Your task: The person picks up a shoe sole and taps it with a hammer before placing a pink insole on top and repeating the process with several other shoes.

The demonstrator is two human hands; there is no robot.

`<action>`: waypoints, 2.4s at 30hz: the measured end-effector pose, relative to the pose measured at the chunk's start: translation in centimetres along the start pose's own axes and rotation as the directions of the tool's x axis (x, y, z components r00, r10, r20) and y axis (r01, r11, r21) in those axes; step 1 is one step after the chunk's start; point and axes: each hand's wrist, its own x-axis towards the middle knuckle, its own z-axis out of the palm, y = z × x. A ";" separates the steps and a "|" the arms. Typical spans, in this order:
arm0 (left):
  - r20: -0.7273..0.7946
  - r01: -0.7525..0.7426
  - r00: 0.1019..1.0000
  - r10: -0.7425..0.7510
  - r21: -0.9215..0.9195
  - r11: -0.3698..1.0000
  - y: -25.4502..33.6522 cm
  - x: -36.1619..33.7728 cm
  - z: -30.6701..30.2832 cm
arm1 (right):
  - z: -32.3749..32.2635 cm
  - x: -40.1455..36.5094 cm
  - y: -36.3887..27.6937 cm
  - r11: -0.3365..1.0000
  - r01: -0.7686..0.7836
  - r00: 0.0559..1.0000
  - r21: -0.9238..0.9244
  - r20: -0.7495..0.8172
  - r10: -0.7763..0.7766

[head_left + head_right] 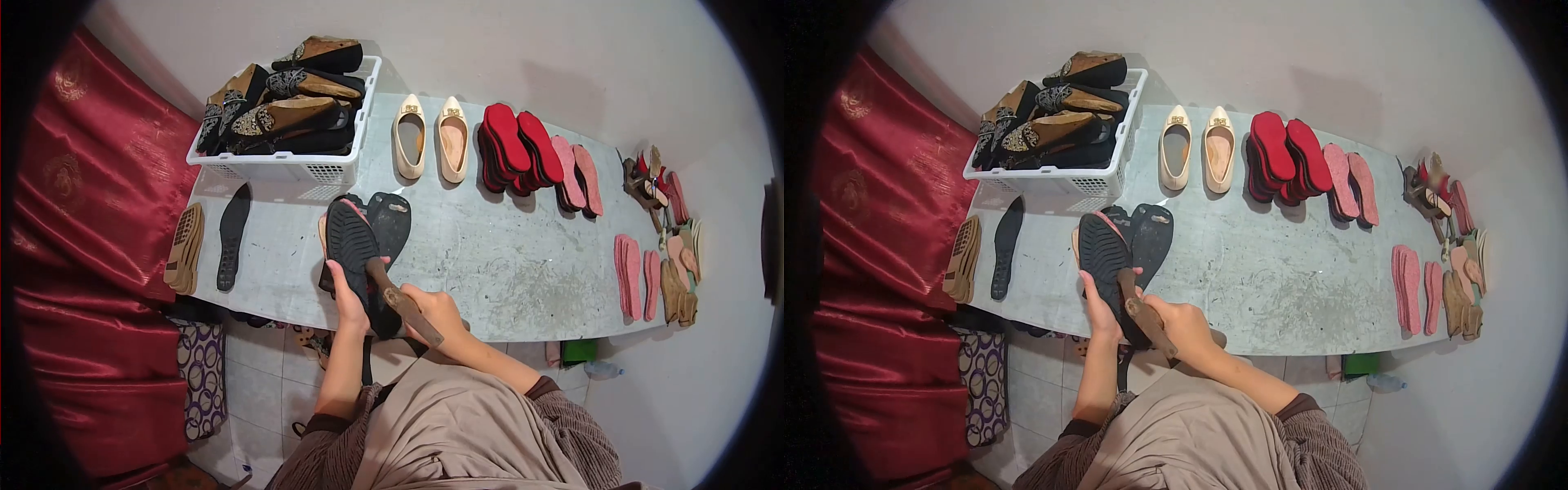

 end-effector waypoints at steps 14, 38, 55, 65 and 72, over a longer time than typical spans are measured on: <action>0.076 0.087 0.994 -0.076 -0.152 0.985 0.7 -0.3 -0.8 | -1.0 -0.1 -0.9 0.986 0.119 0.983 0.120 0.123 -0.134; -0.076 -0.039 0.997 0.022 -0.235 0.971 2.3 -0.2 -0.3 | -1.6 -0.3 -0.2 0.990 0.119 0.958 0.076 0.252 -0.134; -0.113 -0.116 0.991 0.076 -0.416 0.902 3.1 0.4 -1.2 | -1.5 -0.4 0.7 0.992 0.105 0.953 0.069 0.278 -0.120; -0.142 -0.157 0.985 0.100 -0.480 0.863 3.3 0.9 -2.7 | -3.5 1.4 -1.4 0.994 0.103 0.926 -0.037 0.367 -0.083; -0.210 -0.201 0.972 0.108 -0.494 0.846 3.8 0.7 -2.4 | -4.5 0.8 -1.6 0.996 0.041 0.941 0.084 0.332 -0.067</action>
